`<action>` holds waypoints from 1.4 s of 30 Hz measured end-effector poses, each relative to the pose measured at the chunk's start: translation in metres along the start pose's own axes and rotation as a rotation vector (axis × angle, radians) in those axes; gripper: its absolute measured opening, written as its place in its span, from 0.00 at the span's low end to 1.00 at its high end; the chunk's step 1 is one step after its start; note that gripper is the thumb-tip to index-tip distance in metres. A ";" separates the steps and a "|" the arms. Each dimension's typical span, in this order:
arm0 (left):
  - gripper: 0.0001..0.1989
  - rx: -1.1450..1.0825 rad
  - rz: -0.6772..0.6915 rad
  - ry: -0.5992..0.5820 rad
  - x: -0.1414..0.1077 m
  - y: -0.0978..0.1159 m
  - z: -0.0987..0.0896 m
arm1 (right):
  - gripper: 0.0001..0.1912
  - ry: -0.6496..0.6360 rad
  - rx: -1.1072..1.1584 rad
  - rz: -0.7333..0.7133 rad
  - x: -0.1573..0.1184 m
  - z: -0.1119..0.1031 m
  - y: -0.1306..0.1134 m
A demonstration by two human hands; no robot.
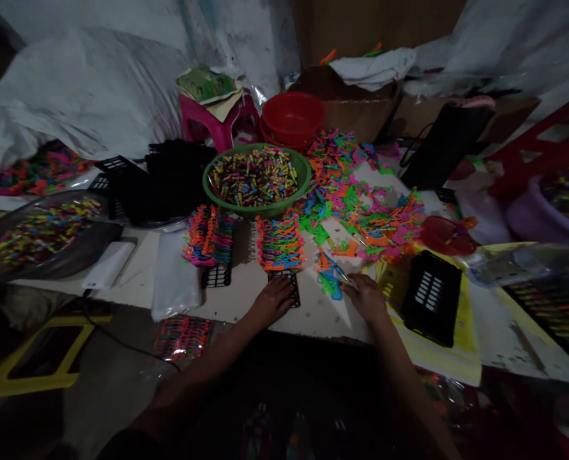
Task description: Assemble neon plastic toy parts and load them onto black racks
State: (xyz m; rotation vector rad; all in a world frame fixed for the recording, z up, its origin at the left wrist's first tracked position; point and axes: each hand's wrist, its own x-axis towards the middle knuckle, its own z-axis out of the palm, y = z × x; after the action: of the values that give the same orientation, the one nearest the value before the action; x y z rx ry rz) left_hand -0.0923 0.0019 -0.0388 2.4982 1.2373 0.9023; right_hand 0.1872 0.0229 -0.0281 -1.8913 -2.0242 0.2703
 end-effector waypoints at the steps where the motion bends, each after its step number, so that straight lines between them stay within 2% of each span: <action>1: 0.13 -0.023 -0.033 0.033 -0.001 0.005 -0.003 | 0.17 0.003 0.002 0.007 0.001 0.000 -0.003; 4: 0.10 -0.110 -0.158 0.085 -0.003 0.021 -0.012 | 0.15 -0.036 0.044 0.083 0.008 0.001 -0.010; 8: 0.10 -0.210 -0.243 0.056 0.001 0.033 -0.022 | 0.12 -0.153 0.080 0.278 0.022 -0.004 -0.016; 11: 0.10 -0.271 -0.326 0.034 0.006 0.038 -0.026 | 0.10 -0.182 0.067 0.367 0.024 -0.007 -0.020; 14: 0.09 -0.321 -0.417 -0.111 0.011 0.046 -0.024 | 0.12 -0.180 0.192 0.366 0.016 -0.004 -0.025; 17: 0.09 -0.282 -0.456 -0.328 0.020 0.060 -0.016 | 0.16 -0.175 0.521 0.374 0.004 -0.001 -0.026; 19: 0.11 -0.219 -0.450 -0.411 0.030 0.070 -0.007 | 0.17 -0.111 0.683 0.426 -0.003 -0.002 -0.025; 25: 0.20 -0.019 -0.424 -0.445 0.068 0.091 0.032 | 0.18 0.195 0.919 0.513 -0.016 -0.012 -0.026; 28: 0.17 0.037 -0.464 -0.472 0.079 0.091 0.043 | 0.16 0.259 1.064 0.509 -0.020 -0.012 -0.031; 30: 0.13 0.055 -0.493 -0.478 0.077 0.087 0.041 | 0.14 0.272 1.116 0.458 -0.020 -0.013 -0.035; 32: 0.12 0.015 -0.468 -0.449 0.064 0.079 0.031 | 0.14 0.276 1.120 0.410 -0.020 -0.012 -0.037; 35: 0.13 -0.122 -0.393 -0.313 0.029 0.059 0.004 | 0.15 0.270 1.035 0.395 -0.019 -0.007 -0.045; 39: 0.11 -0.182 -0.385 -0.030 -0.016 0.026 -0.032 | 0.17 0.206 0.981 0.388 -0.010 0.019 -0.069; 42: 0.12 -0.146 -0.485 0.172 -0.030 0.006 -0.043 | 0.17 0.129 0.971 0.367 0.000 0.045 -0.090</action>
State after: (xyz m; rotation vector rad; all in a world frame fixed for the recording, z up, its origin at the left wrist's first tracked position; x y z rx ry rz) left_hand -0.1284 -0.0286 -0.0149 1.9096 1.6624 1.0412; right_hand 0.0866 0.0195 -0.0359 -1.5248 -1.0861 0.9822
